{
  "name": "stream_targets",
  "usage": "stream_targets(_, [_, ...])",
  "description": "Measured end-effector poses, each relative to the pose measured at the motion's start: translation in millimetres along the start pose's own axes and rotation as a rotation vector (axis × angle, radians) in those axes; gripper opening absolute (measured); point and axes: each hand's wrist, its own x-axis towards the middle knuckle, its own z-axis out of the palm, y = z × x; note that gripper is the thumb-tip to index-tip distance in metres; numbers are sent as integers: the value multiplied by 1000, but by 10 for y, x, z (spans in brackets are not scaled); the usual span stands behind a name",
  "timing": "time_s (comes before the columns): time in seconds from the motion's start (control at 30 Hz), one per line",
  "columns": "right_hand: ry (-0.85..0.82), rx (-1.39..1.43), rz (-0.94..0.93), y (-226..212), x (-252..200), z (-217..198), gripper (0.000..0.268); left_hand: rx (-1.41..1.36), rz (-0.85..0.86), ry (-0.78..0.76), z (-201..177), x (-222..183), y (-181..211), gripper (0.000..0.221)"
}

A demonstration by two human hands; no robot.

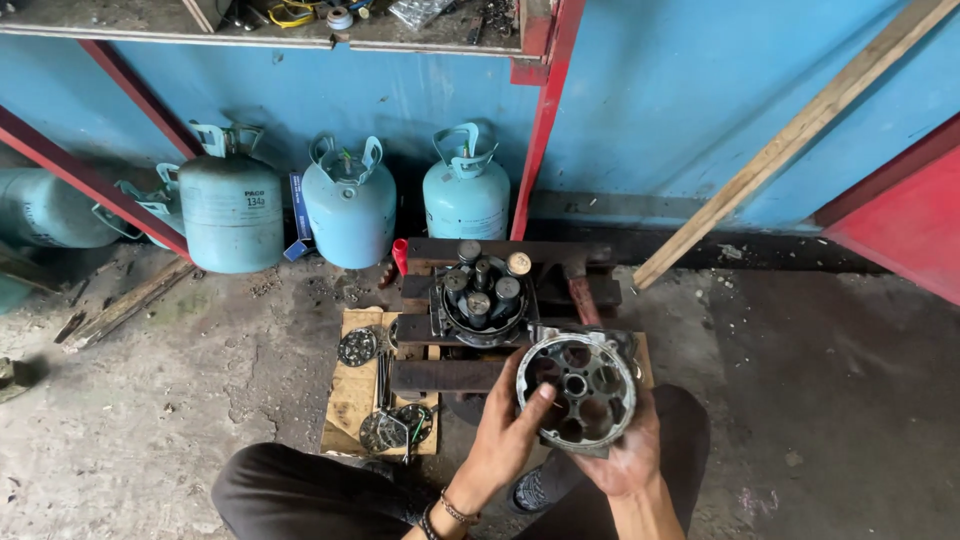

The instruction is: Disassembling a mechanical component by removing the outer housing and inspecting the internal assembly

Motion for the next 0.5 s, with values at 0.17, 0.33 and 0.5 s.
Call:
stream_targets(0.17, [15,-141,-53,105,-22,133,45,109,42,120,-17,-87,39,58])
stream_targets(0.33, [147,-140,41,196,-113,-179,43,-32,-97,222,-83,-250,-366,56])
stream_targets(0.5, [464,-646,27,121,-263,-423,48,-149,-211,420,-231,-347,-616,54])
